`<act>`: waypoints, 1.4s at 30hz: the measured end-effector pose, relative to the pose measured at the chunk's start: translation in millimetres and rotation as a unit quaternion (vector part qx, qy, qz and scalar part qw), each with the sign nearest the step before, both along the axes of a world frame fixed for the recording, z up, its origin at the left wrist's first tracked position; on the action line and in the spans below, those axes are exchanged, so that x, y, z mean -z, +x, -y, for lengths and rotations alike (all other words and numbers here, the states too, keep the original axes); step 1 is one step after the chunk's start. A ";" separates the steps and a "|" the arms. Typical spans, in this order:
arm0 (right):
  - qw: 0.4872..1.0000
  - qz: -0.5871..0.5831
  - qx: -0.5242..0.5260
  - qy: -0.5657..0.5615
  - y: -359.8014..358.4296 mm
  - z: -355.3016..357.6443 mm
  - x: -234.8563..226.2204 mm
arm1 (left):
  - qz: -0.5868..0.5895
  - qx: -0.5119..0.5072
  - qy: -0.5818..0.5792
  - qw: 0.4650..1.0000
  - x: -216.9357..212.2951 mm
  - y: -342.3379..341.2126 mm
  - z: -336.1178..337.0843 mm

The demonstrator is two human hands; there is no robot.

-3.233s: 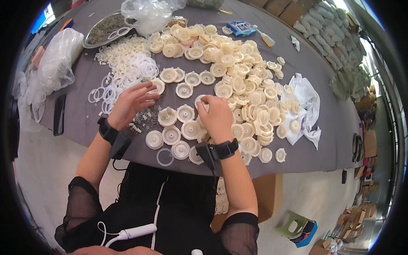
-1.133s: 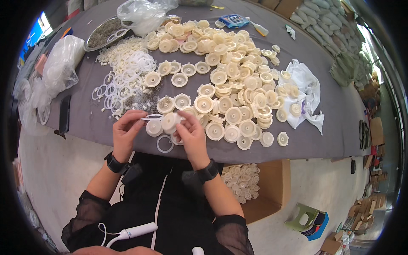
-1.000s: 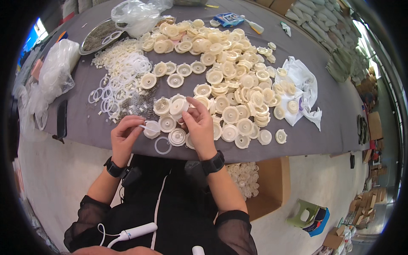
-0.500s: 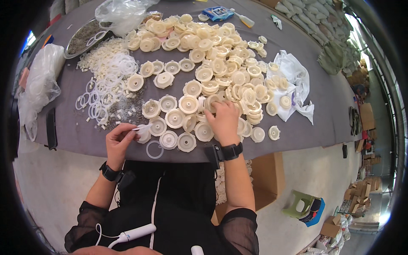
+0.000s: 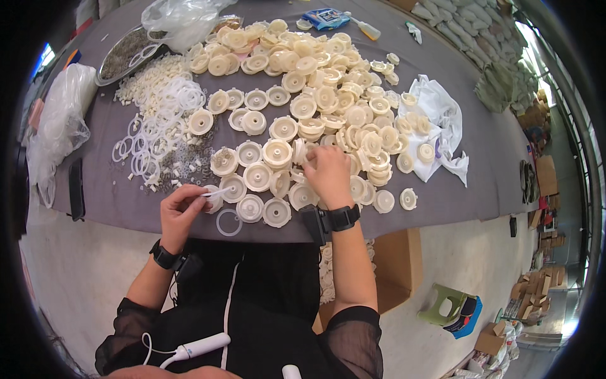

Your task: The person assembles plastic components by fitting a ring onto a base and placing it in a box, then inserts a spring and a pin into another base before snapping on a cap and storing the finished part.

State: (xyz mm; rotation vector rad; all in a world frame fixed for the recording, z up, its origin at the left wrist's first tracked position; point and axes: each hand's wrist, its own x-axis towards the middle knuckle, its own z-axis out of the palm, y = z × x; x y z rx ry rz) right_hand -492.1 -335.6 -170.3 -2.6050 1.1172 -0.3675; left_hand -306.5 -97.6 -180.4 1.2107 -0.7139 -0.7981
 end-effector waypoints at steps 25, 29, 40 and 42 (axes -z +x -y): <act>0.963 0.214 0.079 -0.141 -2.3 -0.6 -4.2 | 0.009 -0.010 -0.011 1.000 -3.4 -7.7 1.9; 0.983 0.114 0.021 -0.145 2.3 -16.6 -10.0 | 0.007 -0.016 0.004 1.000 0.2 -6.1 2.3; 0.991 0.098 0.072 0.057 11.2 -11.6 -3.9 | 0.375 -0.110 0.063 0.918 -19.1 11.7 18.5; 0.990 0.099 0.083 0.046 9.5 -10.2 -3.8 | 0.369 -0.091 0.068 0.922 -15.0 9.8 15.5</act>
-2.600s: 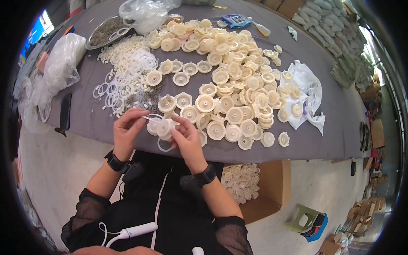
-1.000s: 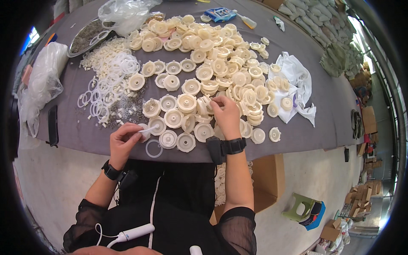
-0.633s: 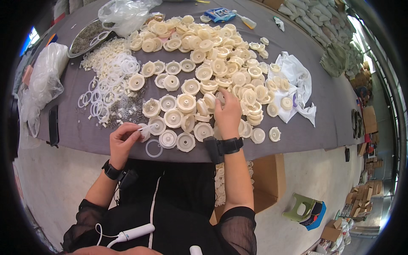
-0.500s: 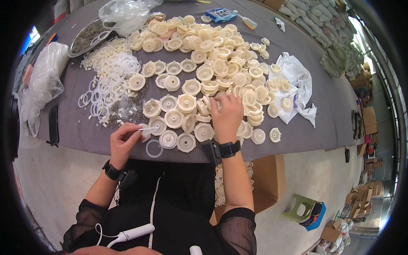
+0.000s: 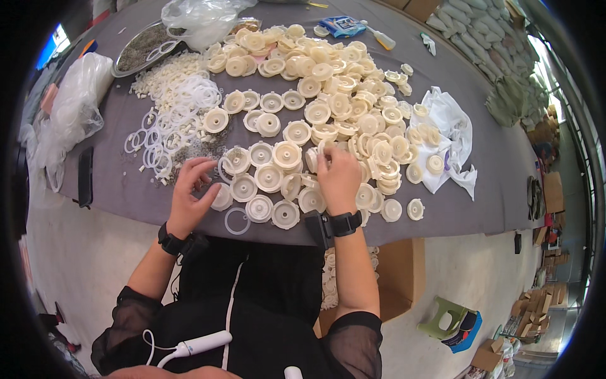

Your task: The person assembles plastic components by fitting a ring onto a base and placing it in a box, then inserts a spring and a pin into another base before snapping on a cap and storing the finished part.

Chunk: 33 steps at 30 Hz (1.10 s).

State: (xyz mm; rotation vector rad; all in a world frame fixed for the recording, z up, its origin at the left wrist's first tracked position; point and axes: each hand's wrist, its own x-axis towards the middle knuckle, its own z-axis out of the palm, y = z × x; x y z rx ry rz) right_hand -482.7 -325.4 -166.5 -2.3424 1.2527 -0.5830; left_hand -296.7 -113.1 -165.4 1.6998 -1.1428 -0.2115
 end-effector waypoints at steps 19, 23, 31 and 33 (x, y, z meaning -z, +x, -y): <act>0.973 0.046 -0.080 -0.210 -0.6 2.5 17.9 | -0.051 0.051 0.018 0.997 4.3 -14.7 -10.6; 0.969 0.150 -0.033 -0.195 -3.2 -5.4 -0.9 | -0.040 0.063 0.013 0.997 5.0 -13.1 -17.5; 0.933 0.232 -0.241 0.133 -0.5 -92.1 -32.7 | -0.267 0.174 -0.045 0.947 -25.8 -38.4 -2.8; 0.921 0.251 -0.216 0.206 -1.6 -104.3 -30.9 | -0.370 0.214 0.004 0.904 -23.2 -36.8 -9.3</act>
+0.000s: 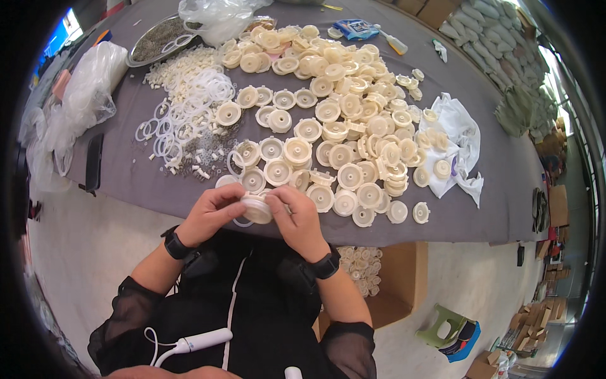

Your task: The person assembles plastic components by fitting a ring onto a base and placing it in a box, then inserts a spring and a pin into another base before snapping on a cap and storing the finished part.

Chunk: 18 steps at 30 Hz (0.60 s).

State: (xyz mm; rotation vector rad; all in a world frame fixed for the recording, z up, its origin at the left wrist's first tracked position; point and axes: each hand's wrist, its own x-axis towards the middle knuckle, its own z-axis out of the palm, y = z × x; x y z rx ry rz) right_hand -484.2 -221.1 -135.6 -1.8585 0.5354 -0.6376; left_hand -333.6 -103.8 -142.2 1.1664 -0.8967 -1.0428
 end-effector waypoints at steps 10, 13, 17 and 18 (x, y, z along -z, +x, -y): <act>0.875 0.147 -0.113 0.448 -4.6 -25.9 37.4 | -0.192 0.061 0.057 0.978 11.8 -4.0 -19.8; 0.800 0.172 -0.178 0.547 -2.1 -31.3 43.8 | -0.198 0.040 0.042 0.979 17.8 -10.7 -24.0; 0.757 0.189 -0.169 0.602 -0.3 -34.7 44.9 | -0.228 -0.008 0.088 0.970 14.8 -14.0 -28.1; 0.739 0.197 -0.160 0.624 -0.1 -34.5 44.4 | -0.228 -0.008 0.088 0.970 14.7 -14.4 -30.2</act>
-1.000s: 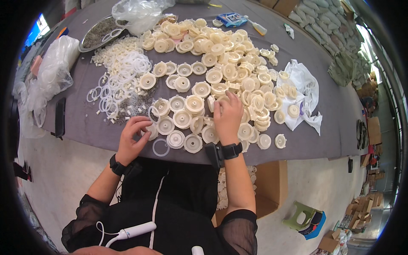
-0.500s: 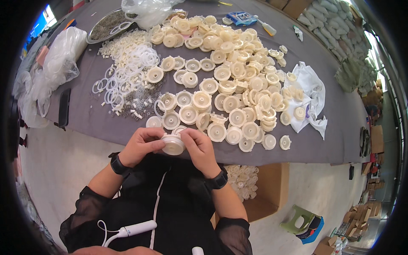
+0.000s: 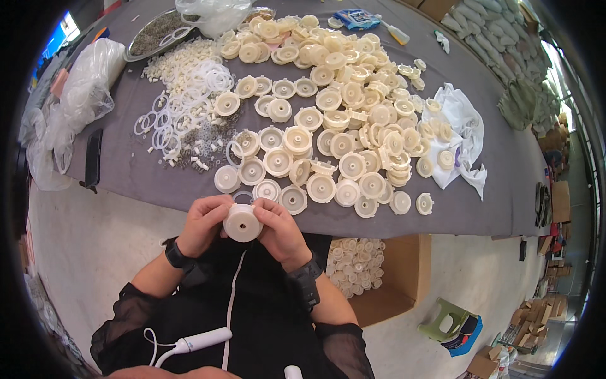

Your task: The person assembles plastic components by fitting a ring onto a base and placing it in a box, then inserts a spring and a pin into another base before snapping on a cap and storing the finished part.

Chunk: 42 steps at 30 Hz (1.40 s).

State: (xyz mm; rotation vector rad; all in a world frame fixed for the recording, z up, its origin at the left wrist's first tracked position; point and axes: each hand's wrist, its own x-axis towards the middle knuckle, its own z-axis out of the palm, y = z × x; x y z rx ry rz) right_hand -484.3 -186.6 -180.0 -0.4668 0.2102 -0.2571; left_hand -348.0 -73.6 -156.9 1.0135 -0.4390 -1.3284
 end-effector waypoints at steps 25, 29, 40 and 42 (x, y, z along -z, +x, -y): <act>0.437 -0.187 0.148 -0.867 129.8 9.6 0.6 | 0.271 -0.299 0.040 0.914 42.4 60.8 -73.0; 0.472 -0.149 0.085 -0.865 144.2 4.8 0.4 | 0.265 -0.300 0.042 0.915 50.3 65.4 -79.6; 0.413 -0.149 0.056 -0.897 159.1 -1.5 5.7 | 0.182 -0.341 0.063 0.920 48.9 79.0 -70.6; 0.411 -0.140 0.062 -0.899 159.9 1.5 9.2 | 0.376 -0.314 0.094 0.867 47.6 93.0 -69.2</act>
